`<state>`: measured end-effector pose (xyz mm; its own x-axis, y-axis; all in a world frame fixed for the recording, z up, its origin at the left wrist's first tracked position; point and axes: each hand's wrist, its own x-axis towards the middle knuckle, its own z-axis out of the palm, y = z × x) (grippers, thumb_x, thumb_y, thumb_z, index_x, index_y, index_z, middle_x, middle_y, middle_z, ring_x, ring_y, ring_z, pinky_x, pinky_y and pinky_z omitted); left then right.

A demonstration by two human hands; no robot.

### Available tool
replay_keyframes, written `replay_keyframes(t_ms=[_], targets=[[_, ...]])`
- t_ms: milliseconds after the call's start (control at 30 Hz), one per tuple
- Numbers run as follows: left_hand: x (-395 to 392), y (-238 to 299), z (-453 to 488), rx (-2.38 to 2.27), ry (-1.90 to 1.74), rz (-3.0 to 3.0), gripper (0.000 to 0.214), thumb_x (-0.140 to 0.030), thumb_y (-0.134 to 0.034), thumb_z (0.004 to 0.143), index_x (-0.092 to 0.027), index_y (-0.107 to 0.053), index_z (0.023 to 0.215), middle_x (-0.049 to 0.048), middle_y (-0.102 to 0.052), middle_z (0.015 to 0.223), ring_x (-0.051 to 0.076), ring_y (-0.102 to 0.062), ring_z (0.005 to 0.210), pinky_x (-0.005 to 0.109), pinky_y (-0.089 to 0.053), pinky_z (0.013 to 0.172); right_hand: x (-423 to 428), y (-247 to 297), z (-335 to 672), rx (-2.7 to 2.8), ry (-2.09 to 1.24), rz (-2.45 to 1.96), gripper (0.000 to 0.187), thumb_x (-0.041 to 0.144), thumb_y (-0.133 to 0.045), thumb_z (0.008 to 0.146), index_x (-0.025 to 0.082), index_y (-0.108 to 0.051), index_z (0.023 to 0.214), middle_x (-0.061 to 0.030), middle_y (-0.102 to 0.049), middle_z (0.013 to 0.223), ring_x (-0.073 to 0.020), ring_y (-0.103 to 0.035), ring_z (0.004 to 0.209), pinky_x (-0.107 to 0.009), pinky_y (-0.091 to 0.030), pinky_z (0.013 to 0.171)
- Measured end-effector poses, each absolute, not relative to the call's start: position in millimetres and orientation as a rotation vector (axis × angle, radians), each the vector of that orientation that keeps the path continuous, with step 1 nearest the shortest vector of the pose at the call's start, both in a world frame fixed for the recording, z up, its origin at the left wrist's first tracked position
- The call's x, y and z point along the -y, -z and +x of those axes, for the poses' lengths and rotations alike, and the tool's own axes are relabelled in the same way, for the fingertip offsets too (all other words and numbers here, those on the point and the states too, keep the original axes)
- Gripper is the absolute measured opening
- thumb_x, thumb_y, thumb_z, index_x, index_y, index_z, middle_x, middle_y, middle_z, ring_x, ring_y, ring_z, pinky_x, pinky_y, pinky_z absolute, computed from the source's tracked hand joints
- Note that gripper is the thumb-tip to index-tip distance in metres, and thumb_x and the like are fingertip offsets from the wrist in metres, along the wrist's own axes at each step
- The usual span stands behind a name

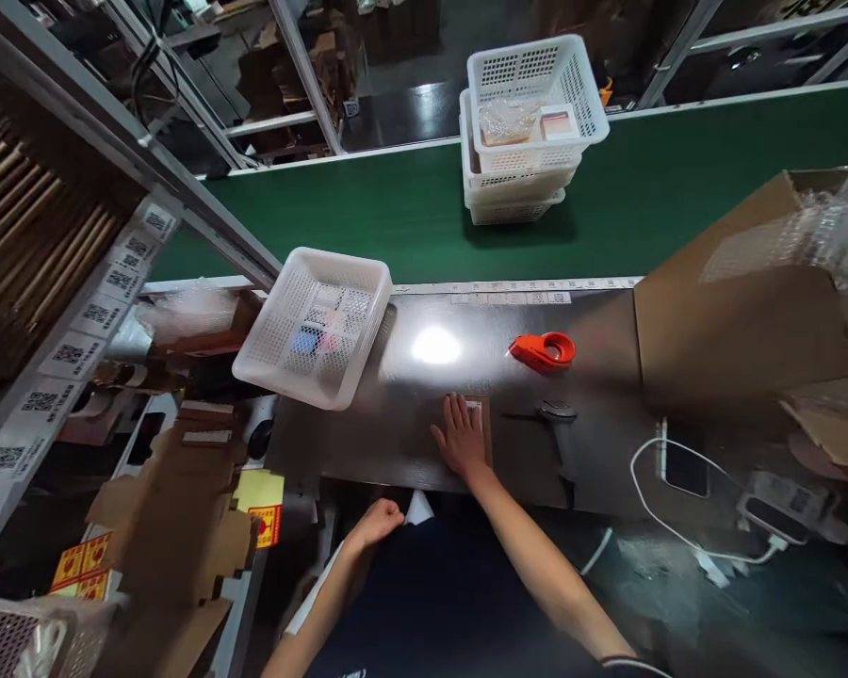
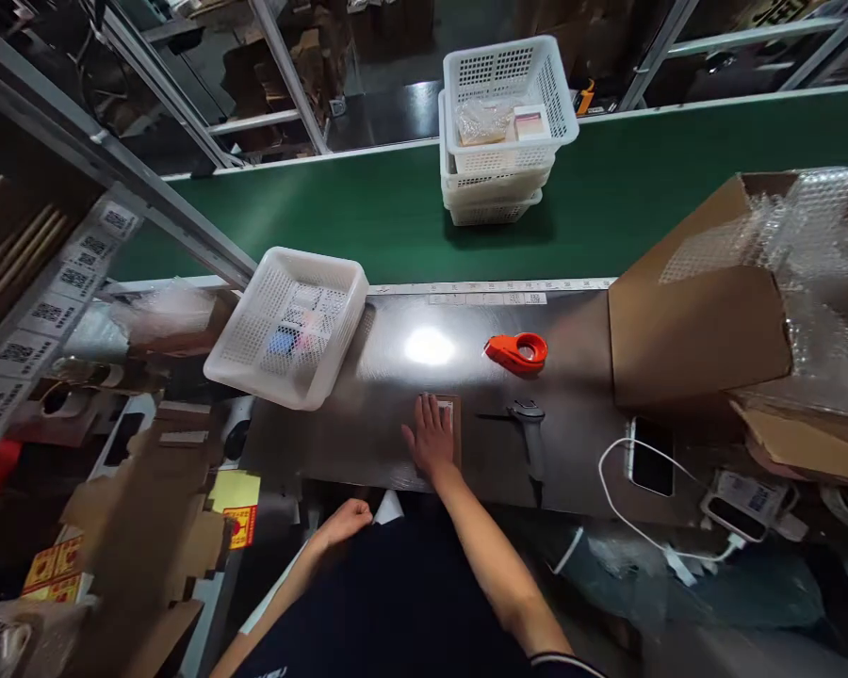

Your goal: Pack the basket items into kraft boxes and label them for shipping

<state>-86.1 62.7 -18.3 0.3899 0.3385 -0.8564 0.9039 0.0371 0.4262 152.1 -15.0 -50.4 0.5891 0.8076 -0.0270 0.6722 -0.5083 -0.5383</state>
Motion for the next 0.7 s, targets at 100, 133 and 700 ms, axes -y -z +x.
replay_keyframes(t_ms=[100, 133, 700], targets=[[-68, -3, -57, -1.018, 0.547, 1.623, 0.020, -0.025, -0.064, 0.076, -0.019, -0.052, 0.061, -0.0058, -0.044, 0.060, 0.012, -0.040, 0.067, 0.025, -0.029, 0.064, 51, 39, 159, 0.960, -0.505, -2.151, 0.073, 0.052, -0.035, 0.107, 0.012, -0.031, 0.168, -0.0204, -0.033, 0.173, -0.0345, -0.028, 0.162, -0.061, -0.029, 0.129], [-67, -9, -42, -0.922, 0.524, 1.645, 0.017, -0.024, -0.063, 0.077, -0.019, -0.054, 0.064, -0.0058, -0.047, 0.062, 0.012, -0.042, 0.068, 0.024, -0.031, 0.065, 69, 33, 160, 0.900, -0.575, -2.048, 0.074, 0.054, -0.037, 0.106, 0.015, -0.031, 0.169, -0.0195, -0.036, 0.172, -0.0335, -0.035, 0.159, -0.058, -0.035, 0.127], [-11, 12, 145, -0.680, 0.255, 2.813, 0.086, -0.048, -0.054, 0.099, -0.012, -0.024, 0.171, 0.0188, -0.022, 0.178, 0.039, -0.016, 0.166, 0.064, -0.010, 0.134, 390, 54, 171, -0.595, -0.129, -1.837, 0.069, 0.089, -0.068, 0.061, 0.035, -0.069, 0.104, -0.0143, -0.071, 0.076, -0.0424, -0.074, 0.070, -0.062, -0.062, 0.066]])
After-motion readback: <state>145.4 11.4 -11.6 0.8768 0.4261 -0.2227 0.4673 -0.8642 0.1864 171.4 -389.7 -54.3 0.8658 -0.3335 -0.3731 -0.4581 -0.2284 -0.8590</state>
